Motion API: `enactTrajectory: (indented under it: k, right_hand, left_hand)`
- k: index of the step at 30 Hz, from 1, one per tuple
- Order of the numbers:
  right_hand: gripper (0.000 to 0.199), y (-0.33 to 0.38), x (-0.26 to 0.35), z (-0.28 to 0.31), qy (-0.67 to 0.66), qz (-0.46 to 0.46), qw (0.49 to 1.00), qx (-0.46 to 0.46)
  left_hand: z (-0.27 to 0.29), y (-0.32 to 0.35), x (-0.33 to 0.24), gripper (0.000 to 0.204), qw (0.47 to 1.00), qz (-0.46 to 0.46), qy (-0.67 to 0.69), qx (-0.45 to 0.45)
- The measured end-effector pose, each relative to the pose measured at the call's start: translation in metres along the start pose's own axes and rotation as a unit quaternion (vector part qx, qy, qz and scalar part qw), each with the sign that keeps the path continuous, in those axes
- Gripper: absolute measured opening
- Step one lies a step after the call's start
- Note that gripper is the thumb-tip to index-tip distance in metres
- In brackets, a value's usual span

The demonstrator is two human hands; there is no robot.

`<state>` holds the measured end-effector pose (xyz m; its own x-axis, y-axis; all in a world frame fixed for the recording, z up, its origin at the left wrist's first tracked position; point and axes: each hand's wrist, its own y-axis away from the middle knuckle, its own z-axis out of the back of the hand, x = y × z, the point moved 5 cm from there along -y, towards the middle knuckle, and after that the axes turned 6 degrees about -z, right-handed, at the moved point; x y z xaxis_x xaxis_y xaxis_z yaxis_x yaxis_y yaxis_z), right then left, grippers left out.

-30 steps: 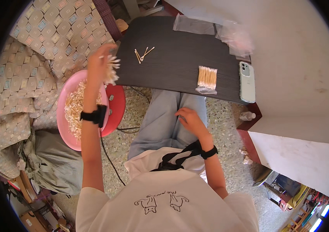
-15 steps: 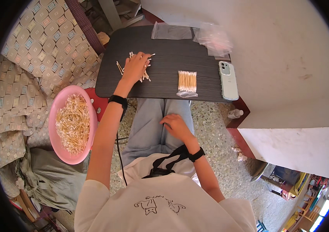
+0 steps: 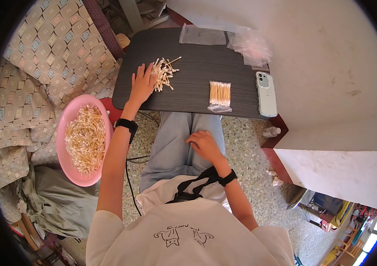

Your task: Packaging cotton swabs into small plastic bags.

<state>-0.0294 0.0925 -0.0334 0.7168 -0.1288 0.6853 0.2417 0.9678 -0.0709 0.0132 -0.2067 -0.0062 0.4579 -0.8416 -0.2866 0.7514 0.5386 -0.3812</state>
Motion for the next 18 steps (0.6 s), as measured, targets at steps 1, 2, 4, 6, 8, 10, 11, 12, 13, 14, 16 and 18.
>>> enactTrajectory:
  k: [1,2,4,6,8,10,11,12,13,14,16,18]
  right_hand:
    - [0.016,0.000,0.001,0.000,0.000,0.000,1.000,0.001]
    - [0.016,0.001,-0.001,0.001,0.002,-0.003,1.000,0.000]
    - [0.016,0.002,-0.005,0.003,0.001,-0.010,1.000,0.008]
    - [0.016,0.000,-0.001,0.005,-0.007,-0.007,1.000,0.013]
    - [0.016,-0.002,0.002,0.007,-0.015,-0.005,1.000,0.018]
    - [0.016,-0.003,0.006,0.009,-0.036,-0.004,0.999,0.022]
    - [0.016,-0.003,0.005,0.012,-0.035,-0.006,0.999,0.021]
    - [0.017,-0.002,0.006,0.016,-0.048,0.001,0.999,0.013]
    - [0.017,-0.002,0.007,0.019,-0.061,0.008,0.998,0.005]
    - [0.017,-0.004,0.012,0.023,-0.062,0.008,0.998,0.006]
    - [0.018,-0.007,0.019,0.031,-0.011,-0.031,0.999,0.009]
    - [0.018,-0.015,0.031,0.040,-0.014,-0.035,0.999,-0.004]
  left_hand:
    - [-0.002,0.001,0.001,0.048,0.999,-0.022,0.025,-0.010]
    - [-0.002,-0.001,-0.003,0.048,0.999,-0.023,0.029,-0.010]
    - [-0.003,-0.005,-0.015,0.044,0.992,-0.058,0.113,0.005]
    - [0.000,-0.007,-0.015,0.042,0.982,-0.074,0.175,-0.022]
    - [0.005,-0.006,-0.013,0.040,0.966,-0.091,0.236,-0.047]
    - [0.007,-0.004,-0.004,0.040,0.904,-0.038,0.422,-0.052]
    - [0.011,-0.005,-0.009,0.040,0.903,-0.040,0.424,-0.051]
    - [0.017,-0.003,-0.012,0.041,0.925,-0.037,0.372,-0.061]
    - [0.024,-0.001,-0.015,0.043,0.944,-0.034,0.319,-0.071]
    - [0.027,0.002,-0.016,0.043,0.945,-0.033,0.319,-0.071]
    - [0.035,0.010,-0.028,0.047,0.971,-0.096,0.207,-0.076]
    - [0.034,0.019,-0.039,0.047,0.977,-0.121,0.167,-0.050]
